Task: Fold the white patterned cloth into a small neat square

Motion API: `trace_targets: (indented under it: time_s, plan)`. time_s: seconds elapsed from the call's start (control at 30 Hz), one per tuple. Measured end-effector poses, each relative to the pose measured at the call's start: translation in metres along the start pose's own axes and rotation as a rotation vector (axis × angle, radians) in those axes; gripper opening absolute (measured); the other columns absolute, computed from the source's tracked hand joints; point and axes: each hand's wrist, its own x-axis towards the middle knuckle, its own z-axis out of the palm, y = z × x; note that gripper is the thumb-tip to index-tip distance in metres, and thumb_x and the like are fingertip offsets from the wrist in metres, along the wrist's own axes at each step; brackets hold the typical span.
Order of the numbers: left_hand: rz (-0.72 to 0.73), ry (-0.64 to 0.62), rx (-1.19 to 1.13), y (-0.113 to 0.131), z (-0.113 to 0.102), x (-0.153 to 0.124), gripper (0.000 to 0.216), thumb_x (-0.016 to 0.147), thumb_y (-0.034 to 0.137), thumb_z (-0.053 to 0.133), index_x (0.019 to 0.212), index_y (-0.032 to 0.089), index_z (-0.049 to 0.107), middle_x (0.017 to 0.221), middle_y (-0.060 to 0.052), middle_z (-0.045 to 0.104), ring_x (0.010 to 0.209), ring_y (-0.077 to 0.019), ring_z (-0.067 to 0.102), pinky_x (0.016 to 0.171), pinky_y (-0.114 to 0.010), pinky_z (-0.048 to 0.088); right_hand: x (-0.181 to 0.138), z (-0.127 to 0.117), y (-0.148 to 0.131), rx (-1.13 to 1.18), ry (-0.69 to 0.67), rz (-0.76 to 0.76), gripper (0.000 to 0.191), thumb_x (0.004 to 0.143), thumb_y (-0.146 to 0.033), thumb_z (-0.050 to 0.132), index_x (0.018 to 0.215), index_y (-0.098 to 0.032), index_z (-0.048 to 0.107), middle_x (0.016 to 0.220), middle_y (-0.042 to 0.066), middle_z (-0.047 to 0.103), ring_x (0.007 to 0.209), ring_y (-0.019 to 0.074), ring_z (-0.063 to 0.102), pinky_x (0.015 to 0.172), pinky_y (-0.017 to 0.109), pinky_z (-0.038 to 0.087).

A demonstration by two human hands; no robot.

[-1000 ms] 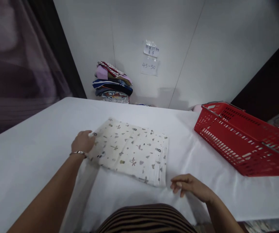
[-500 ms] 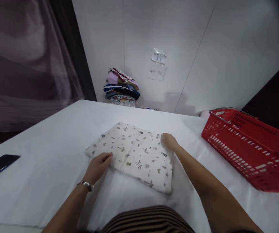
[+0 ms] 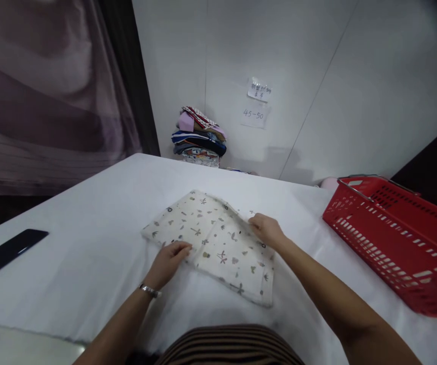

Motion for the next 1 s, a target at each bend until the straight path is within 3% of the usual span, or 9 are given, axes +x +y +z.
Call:
trace_targets:
  time_s: [0.17, 0.23, 0.3, 0.4, 0.53, 0.6, 0.73, 0.9, 1.0]
  plan:
    - [-0.208, -0.079, -0.474, 0.022, 0.026, -0.007, 0.049, 0.075, 0.054, 0.057, 0.108, 0.017, 0.060, 0.103, -0.008, 0.068, 0.082, -0.0209, 0.065, 0.071, -0.034, 0.054, -0.050, 0.017, -0.096, 0.272, -0.184, -0.447, 0.020, 0.084, -0.019, 0.050, 0.093, -0.021, 0.067, 0.089, 0.002, 0.065, 0.079, 0.0143, 0.059, 0.068, 0.023, 0.043]
    - [-0.261, -0.051, -0.633, 0.026, 0.031, -0.011, 0.050, 0.077, 0.051, 0.057, 0.114, 0.017, 0.057, 0.109, -0.011, 0.067, 0.087, -0.0221, 0.065, 0.072, -0.035, 0.055, -0.062, 0.027, -0.116, 0.415, -0.314, -0.614, 0.018, 0.082, -0.019, 0.054, 0.093, -0.022, 0.067, 0.089, 0.000, 0.067, 0.080, 0.0126, 0.060, 0.070, 0.021, 0.044]
    - [-0.286, 0.018, -0.689, 0.026, 0.031, -0.016, 0.044, 0.078, 0.044, 0.059, 0.112, 0.017, 0.059, 0.108, -0.011, 0.067, 0.091, -0.0233, 0.065, 0.074, -0.035, 0.055, -0.061, 0.035, -0.118, 0.564, -0.405, -0.671, 0.018, 0.083, -0.021, 0.054, 0.095, -0.023, 0.068, 0.090, -0.002, 0.068, 0.080, 0.0107, 0.061, 0.072, 0.020, 0.046]
    - [-0.335, 0.084, -0.648, 0.020, 0.024, -0.024, 0.035, 0.079, 0.036, 0.057, 0.109, 0.019, 0.059, 0.107, -0.009, 0.068, 0.092, -0.0236, 0.066, 0.071, -0.036, 0.056, -0.032, 0.037, -0.084, 0.607, -0.328, -0.425, 0.022, 0.088, -0.023, 0.048, 0.098, -0.022, 0.067, 0.097, 0.000, 0.068, 0.084, 0.0116, 0.062, 0.076, 0.023, 0.047]
    - [-0.390, 0.051, -0.565, 0.013, 0.015, -0.032, 0.034, 0.082, 0.036, 0.051, 0.111, 0.020, 0.058, 0.101, -0.009, 0.070, 0.086, -0.0251, 0.067, 0.065, -0.037, 0.056, 0.021, 0.037, -0.007, 0.254, -0.026, 0.194, 0.027, 0.088, -0.020, 0.045, 0.104, -0.021, 0.066, 0.109, 0.006, 0.066, 0.102, 0.0173, 0.058, 0.088, 0.029, 0.043]
    - [-0.412, 0.046, -0.573, 0.012, 0.015, -0.035, 0.035, 0.082, 0.036, 0.050, 0.112, 0.020, 0.057, 0.100, -0.009, 0.070, 0.085, -0.0260, 0.068, 0.064, -0.038, 0.055, 0.038, 0.040, 0.027, 0.148, 0.023, 0.341, 0.029, 0.087, -0.019, 0.045, 0.110, -0.019, 0.063, 0.117, 0.009, 0.062, 0.108, 0.0187, 0.054, 0.089, 0.027, 0.040]
    - [-0.410, 0.059, -0.624, 0.012, 0.018, -0.036, 0.034, 0.082, 0.036, 0.051, 0.112, 0.021, 0.057, 0.099, -0.009, 0.070, 0.089, -0.0267, 0.067, 0.065, -0.038, 0.055, 0.051, 0.048, 0.060, 0.124, -0.011, 0.404, 0.022, 0.084, -0.021, 0.050, 0.098, -0.015, 0.067, 0.098, 0.011, 0.067, 0.090, 0.0200, 0.059, 0.073, 0.025, 0.041]
    - [-0.393, 0.081, -0.633, 0.010, 0.018, -0.034, 0.029, 0.082, 0.033, 0.054, 0.108, 0.021, 0.058, 0.104, -0.008, 0.070, 0.093, -0.0247, 0.066, 0.068, -0.036, 0.056, 0.049, 0.050, 0.065, 0.145, 0.028, 0.388, 0.017, 0.081, -0.017, 0.048, 0.086, -0.015, 0.065, 0.100, 0.010, 0.064, 0.088, 0.0181, 0.055, 0.068, 0.025, 0.036]
    - [-0.389, 0.080, -0.607, 0.012, 0.018, -0.032, 0.027, 0.083, 0.032, 0.052, 0.106, 0.020, 0.059, 0.104, -0.008, 0.070, 0.093, -0.0231, 0.067, 0.068, -0.034, 0.056, 0.047, 0.045, 0.069, 0.216, 0.028, 0.379, 0.015, 0.082, -0.021, 0.047, 0.082, -0.017, 0.062, 0.087, 0.006, 0.063, 0.078, 0.0154, 0.053, 0.066, 0.025, 0.035]
